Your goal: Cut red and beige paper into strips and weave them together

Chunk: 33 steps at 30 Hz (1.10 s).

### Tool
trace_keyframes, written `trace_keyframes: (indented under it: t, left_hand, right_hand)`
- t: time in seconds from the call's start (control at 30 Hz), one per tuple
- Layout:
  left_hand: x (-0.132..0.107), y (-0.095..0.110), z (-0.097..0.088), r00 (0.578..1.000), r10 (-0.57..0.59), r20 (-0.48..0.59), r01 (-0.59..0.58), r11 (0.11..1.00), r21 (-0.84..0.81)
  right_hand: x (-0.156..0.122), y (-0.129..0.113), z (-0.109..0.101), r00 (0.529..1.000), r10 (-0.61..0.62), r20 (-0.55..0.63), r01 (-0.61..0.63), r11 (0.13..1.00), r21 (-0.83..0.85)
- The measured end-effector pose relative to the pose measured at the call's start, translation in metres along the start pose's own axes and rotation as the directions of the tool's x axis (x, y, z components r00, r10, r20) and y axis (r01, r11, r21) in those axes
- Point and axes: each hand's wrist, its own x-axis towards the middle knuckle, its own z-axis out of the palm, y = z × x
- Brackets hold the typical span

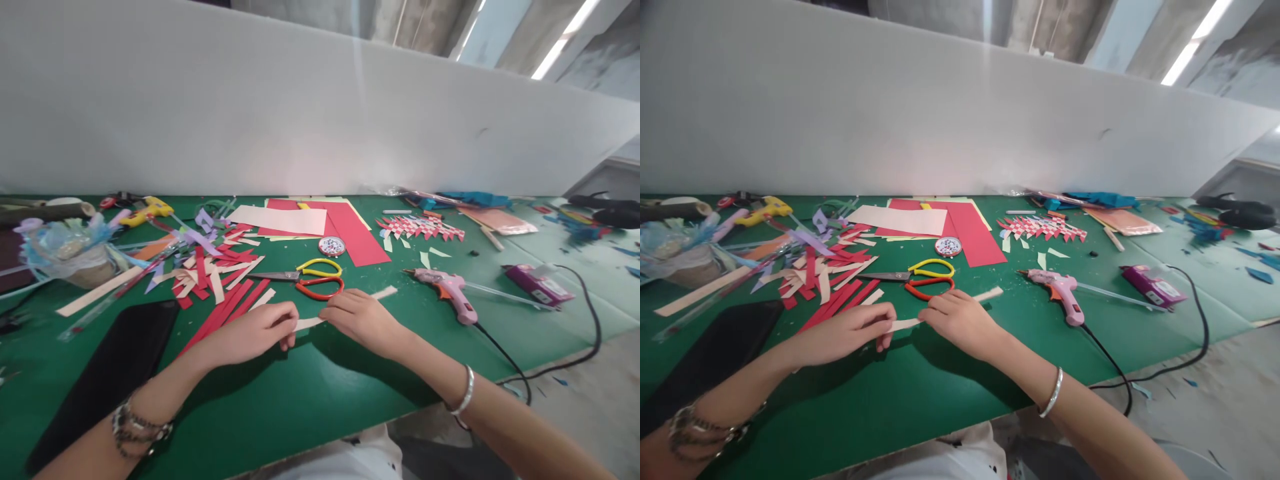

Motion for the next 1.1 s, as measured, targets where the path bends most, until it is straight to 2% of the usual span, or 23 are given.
trace_keyframes:
  t: [0.07, 0.13, 0.23, 0.3, 0.47, 0.63, 0.83, 1.1]
  left_hand:
    - [0.001, 0.003, -0.002, 1.0, -0.002, -0.015, 0.002, 1.0, 0.009]
    - [0.002, 0.006, -0.001, 0.996, 0.022, -0.091, -0.009, 0.989, 0.145]
    - [0.005, 0.009, 0.002, 0.969, 0.114, -0.22, -0.019, 0.919, 0.394]
    - [0.007, 0.01, 0.005, 0.958, 0.135, -0.253, -0.005, 0.889, 0.458]
    - [0.013, 0.008, 0.009, 0.965, 0.101, -0.242, -0.008, 0.933, 0.359]
    - [0.009, 0.009, 0.006, 0.984, 0.045, -0.172, -0.001, 0.969, 0.245]
    - [0.001, 0.007, -0.011, 0.995, 0.012, -0.099, 0.003, 0.99, 0.144]
    - [-0.009, 0.002, -0.03, 0.997, -0.075, -0.033, 0.076, 0.997, 0.029]
  right_hand:
    - [0.007, 0.003, -0.004, 1.0, -0.007, 0.03, 0.007, 1.0, -0.016]
    - [0.015, 0.007, -0.01, 0.996, 0.005, 0.089, -0.003, 1.0, -0.016]
    - [0.028, 0.009, -0.018, 0.986, 0.049, 0.159, -0.052, 0.998, 0.021]
    - [0.035, 0.008, -0.019, 0.982, 0.078, 0.171, -0.086, 0.995, 0.044]
    - [0.043, -0.001, -0.008, 0.985, 0.084, 0.148, -0.094, 0.993, 0.065]
    - [0.04, 0.0, 0.0, 0.986, 0.106, 0.128, -0.119, 0.988, 0.102]
    - [0.038, 0.013, -0.008, 0.98, 0.177, 0.089, -0.187, 0.975, 0.121]
    - [0.03, 0.038, -0.015, 0.948, 0.279, 0.152, -0.3, 0.943, 0.145]
